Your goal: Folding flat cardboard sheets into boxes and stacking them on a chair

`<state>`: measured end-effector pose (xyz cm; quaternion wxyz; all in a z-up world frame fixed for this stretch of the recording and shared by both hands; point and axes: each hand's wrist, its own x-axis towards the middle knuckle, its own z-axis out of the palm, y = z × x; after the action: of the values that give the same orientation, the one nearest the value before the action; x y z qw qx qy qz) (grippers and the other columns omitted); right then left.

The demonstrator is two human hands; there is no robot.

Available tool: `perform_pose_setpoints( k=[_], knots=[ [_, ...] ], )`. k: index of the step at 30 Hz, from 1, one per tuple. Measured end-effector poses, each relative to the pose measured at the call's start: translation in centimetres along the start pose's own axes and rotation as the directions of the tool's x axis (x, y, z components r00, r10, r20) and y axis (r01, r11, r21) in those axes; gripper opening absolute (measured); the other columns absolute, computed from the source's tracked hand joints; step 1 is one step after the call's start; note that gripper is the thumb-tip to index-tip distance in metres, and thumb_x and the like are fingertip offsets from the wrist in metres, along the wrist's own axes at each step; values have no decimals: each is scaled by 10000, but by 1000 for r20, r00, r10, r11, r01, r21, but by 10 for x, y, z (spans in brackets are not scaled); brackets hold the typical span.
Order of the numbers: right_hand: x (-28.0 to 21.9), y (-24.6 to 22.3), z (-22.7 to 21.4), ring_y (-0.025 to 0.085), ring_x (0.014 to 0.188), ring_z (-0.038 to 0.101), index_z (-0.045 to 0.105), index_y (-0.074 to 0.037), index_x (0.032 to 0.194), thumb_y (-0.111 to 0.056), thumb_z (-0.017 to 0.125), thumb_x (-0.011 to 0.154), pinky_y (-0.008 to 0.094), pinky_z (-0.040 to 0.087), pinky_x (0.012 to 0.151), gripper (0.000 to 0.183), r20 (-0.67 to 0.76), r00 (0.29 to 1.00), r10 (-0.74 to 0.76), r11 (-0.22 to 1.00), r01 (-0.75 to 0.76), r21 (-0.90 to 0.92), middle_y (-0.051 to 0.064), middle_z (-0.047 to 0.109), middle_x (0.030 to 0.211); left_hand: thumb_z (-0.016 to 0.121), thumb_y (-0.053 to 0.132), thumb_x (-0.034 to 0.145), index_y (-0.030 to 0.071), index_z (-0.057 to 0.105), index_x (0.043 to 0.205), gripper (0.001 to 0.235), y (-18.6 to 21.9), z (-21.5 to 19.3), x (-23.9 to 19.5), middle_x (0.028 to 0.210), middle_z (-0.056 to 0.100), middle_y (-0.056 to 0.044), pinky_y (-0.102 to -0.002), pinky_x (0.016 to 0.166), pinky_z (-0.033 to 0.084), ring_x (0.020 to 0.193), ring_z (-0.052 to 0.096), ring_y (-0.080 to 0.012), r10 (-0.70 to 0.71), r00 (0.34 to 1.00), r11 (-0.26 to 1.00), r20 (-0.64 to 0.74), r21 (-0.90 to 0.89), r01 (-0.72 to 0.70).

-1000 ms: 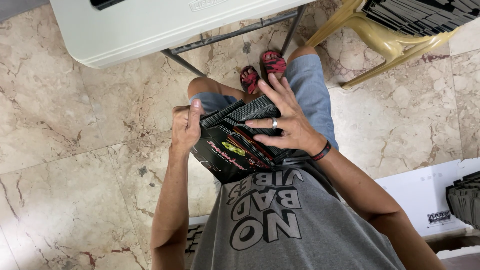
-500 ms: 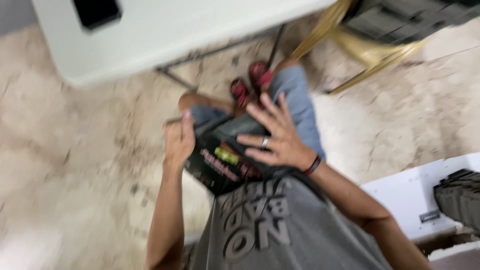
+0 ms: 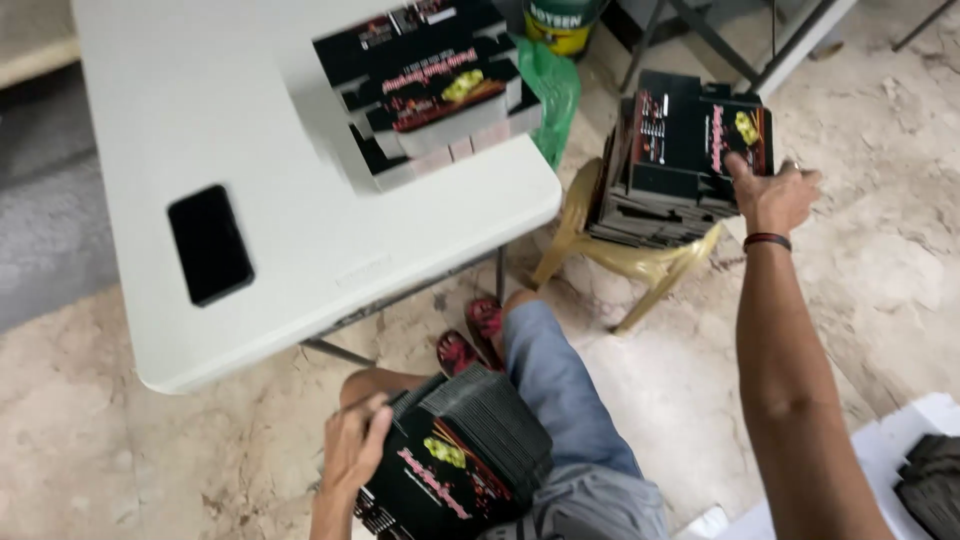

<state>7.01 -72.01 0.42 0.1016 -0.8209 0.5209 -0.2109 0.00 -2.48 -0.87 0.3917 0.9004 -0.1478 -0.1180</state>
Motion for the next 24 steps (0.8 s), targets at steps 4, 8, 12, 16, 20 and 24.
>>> perform_pose_setpoints(
  k=[4,8,12,16,20,24],
  knots=[
    [19,-12,0,385,886,728,760,-41,985,-867,868,734,493,580,709,870,208,958,198,980,-191,-55,183,743,1003,387,840,805,56,621,1364,990,-6,1,13,1417,624,-168,-557,1121,452,1322,612,-351,-138,980,987,146,107,123],
    [10,-22,-7,427,1089,533,757,13,1146,-803,813,777,582,481,825,897,103,995,3,977,19,-213,189,583,1240,598,698,823,165,724,1166,647,29,-18,15,1052,814,-42,-355,780,667,892,807,-191,-106,965,993,238,79,90],
    [8,-13,-2,420,1106,529,664,17,1208,-831,908,606,590,498,801,1068,-33,995,95,982,-99,-158,200,591,1195,617,657,837,153,737,1159,610,42,-27,17,1109,809,-38,-367,843,615,976,786,-212,-103,962,993,252,78,86],
    [3,-20,-8,420,1058,638,764,-69,1086,-811,868,664,570,502,811,860,-6,994,110,982,-110,-156,180,694,1114,528,743,819,138,629,1403,847,29,-29,19,1396,682,-71,-379,1100,483,1331,616,-268,-264,909,959,323,189,212],
    [-9,-31,-15,397,1142,502,701,-55,1154,-727,861,714,587,417,876,819,-36,995,93,984,-97,-152,154,595,1208,603,663,815,129,703,1228,682,32,-27,15,1186,783,-35,-350,975,531,1138,739,-216,-218,944,974,249,120,193],
    [-1,-21,1,310,1010,541,556,-82,1119,-468,909,814,491,398,894,605,-118,993,18,998,-26,-63,119,618,1110,582,709,802,91,635,1370,840,21,-25,15,1374,705,-93,-400,1114,481,1304,654,-264,-243,934,968,262,130,216]
  ],
)
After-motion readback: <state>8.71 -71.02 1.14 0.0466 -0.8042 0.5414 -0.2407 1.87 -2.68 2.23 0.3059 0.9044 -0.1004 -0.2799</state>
